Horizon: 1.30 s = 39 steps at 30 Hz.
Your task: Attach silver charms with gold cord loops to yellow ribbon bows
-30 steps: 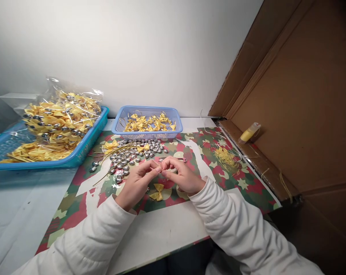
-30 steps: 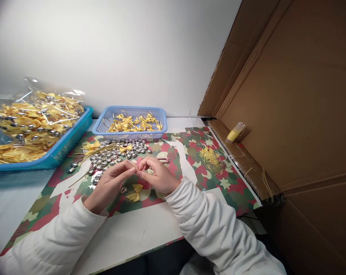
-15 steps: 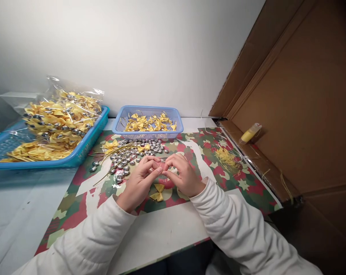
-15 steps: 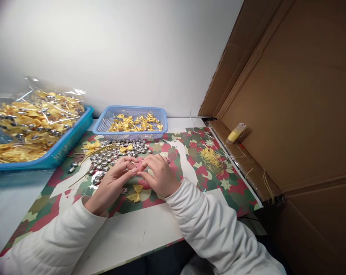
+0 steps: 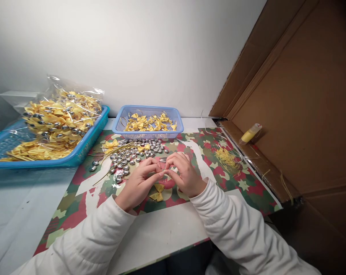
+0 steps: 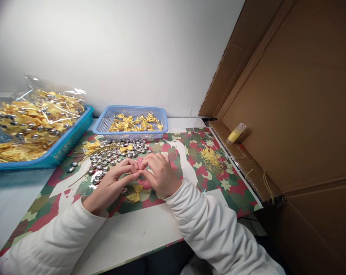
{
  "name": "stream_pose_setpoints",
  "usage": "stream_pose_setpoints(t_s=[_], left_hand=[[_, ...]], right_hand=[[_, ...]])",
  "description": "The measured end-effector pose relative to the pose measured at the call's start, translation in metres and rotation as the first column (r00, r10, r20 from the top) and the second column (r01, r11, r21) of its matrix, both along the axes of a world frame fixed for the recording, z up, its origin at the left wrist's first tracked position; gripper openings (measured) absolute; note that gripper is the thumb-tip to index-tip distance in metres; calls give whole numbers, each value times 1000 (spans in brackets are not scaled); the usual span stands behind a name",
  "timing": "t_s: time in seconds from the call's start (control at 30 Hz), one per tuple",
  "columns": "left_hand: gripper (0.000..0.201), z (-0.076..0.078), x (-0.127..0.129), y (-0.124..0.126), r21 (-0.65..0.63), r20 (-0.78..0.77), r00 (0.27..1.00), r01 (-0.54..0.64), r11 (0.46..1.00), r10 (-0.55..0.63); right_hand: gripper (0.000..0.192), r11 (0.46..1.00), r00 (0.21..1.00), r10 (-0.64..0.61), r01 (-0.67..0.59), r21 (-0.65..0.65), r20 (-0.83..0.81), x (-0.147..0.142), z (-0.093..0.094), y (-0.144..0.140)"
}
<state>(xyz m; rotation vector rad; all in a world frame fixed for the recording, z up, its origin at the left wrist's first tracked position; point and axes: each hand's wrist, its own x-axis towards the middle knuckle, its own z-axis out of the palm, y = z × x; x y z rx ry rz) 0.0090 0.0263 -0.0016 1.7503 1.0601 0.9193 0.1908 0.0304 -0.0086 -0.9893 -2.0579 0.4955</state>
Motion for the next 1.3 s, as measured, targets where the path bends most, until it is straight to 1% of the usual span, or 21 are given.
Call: stream_pose_setpoints(t_s=[0.1, 0.2, 0.37, 0.47, 0.6, 0.83, 1.0, 1.17, 1.3], left_hand=[[32, 1, -2, 1, -5, -19, 999, 33, 999, -33], [31, 2, -4, 2, -22, -1, 996, 84, 996, -85], [30, 1, -5, 3, -76, 72, 984, 170, 983, -164], [29, 1, -4, 3, -121, 145, 974, 192, 974, -174], [30, 5, -3, 3, -179, 181, 970, 193, 965, -161], [31, 6, -3, 3, -220, 218, 963, 205, 954, -157], [32, 4, -3, 3, -221, 203, 969, 184, 958, -139], [31, 1, -4, 3, -218, 217, 971, 147, 965, -99], [30, -2, -6, 4, -203, 220, 974, 94, 975, -49]], right_hand=[[11, 999, 1000, 27, -27, -29, 0, 1, 1, 0], [12, 994, 998, 56, -57, -89, -14, 1, 2, 1], [15, 968, 983, 141, -162, -191, -118, 0, 4, 1], [18, 952, 972, 169, -204, -229, -164, -1, 4, 2], [26, 943, 960, 184, -233, -238, -209, -3, 2, 3], [25, 952, 961, 161, -212, -223, -224, -5, -1, 2], [23, 952, 957, 140, -200, -231, -254, -6, -2, 1], [16, 978, 954, 84, -134, -160, -287, -8, -1, -1], [8, 995, 967, 28, -51, -81, -255, -7, 1, -3]])
